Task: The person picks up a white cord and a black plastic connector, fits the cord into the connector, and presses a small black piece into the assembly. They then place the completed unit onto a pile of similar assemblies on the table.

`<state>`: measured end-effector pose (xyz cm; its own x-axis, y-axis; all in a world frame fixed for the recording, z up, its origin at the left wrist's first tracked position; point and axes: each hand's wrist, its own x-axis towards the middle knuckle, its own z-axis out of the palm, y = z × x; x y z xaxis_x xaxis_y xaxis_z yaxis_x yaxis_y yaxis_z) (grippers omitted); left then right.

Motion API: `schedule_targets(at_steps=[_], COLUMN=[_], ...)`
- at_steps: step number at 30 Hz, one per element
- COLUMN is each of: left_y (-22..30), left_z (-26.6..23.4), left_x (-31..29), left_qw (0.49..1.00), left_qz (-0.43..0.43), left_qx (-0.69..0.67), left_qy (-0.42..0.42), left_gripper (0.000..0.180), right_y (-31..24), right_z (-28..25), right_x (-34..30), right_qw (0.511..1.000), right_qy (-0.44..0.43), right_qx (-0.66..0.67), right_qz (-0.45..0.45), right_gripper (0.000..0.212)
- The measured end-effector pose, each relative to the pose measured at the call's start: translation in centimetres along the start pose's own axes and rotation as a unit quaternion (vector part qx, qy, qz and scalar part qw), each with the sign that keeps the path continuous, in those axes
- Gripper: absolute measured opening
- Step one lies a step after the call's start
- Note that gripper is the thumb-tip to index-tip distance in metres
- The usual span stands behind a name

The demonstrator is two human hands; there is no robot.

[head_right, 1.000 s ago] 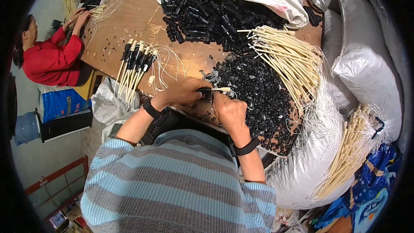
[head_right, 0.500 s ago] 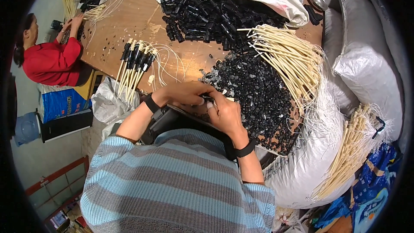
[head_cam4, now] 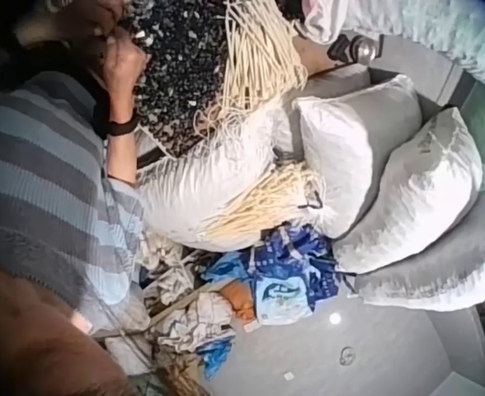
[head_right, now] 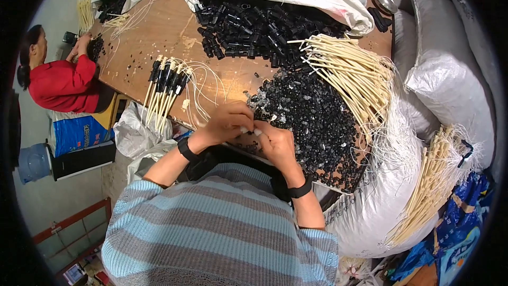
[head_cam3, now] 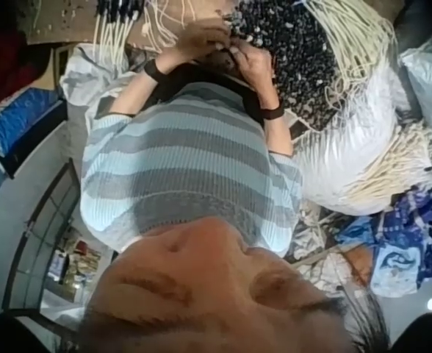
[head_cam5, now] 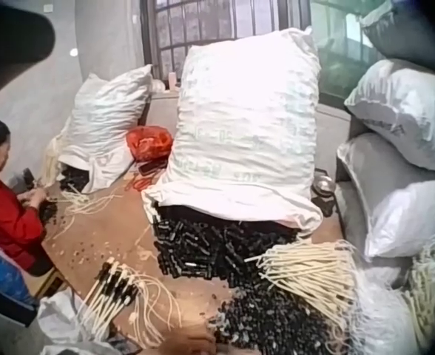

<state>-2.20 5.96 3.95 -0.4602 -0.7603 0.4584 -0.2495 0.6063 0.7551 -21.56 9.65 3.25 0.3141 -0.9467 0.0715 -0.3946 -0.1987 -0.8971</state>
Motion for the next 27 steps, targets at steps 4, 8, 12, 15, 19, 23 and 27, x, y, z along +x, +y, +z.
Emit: schedule_targets(at_steps=[4,8,12,15,19,23,27], left_y=[-3.2,-6.0,-7.2,-4.7,0.3,0.6,0.5], left_z=[-0.3,-1.1,-0.8,0.2,3.4,3.8,2.9], left_x=[-0.9,1.5,2.2,2.5,2.6,2.4,2.7], left_qw=[0.997,0.98,0.99,0.993,1.0,0.999,0.992], left_qz=[-0.079,-0.01,-0.057,-0.114,-0.005,-0.012,-0.103], left_qx=[0.011,0.198,0.119,0.016,-0.005,0.046,-0.038], left_qy=[-0.012,-0.013,-0.057,-0.025,0.009,0.0,0.061], left_gripper=[0.026,0.039,0.038,0.032,0.03,0.037,0.035], right_y=[-0.1,0.6,0.6,1.3,1.9,1.0,0.7], right_z=[0.9,-0.1,-0.5,-0.6,0.4,0.2,-0.1], right_x=[0.0,0.3,0.4,0.9,2.0,2.0,2.2], right_qw=[0.996,0.98,0.97,0.96,0.954,0.97,0.981], right_qy=[0.054,0.076,0.113,0.126,0.119,0.114,0.174], right_qx=[-0.035,0.083,0.112,0.126,0.191,0.157,-0.051], right_qz=[0.069,0.166,0.183,0.216,0.197,0.146,0.068], right_gripper=[0.011,0.007,0.007,0.008,0.011,0.018,0.009])
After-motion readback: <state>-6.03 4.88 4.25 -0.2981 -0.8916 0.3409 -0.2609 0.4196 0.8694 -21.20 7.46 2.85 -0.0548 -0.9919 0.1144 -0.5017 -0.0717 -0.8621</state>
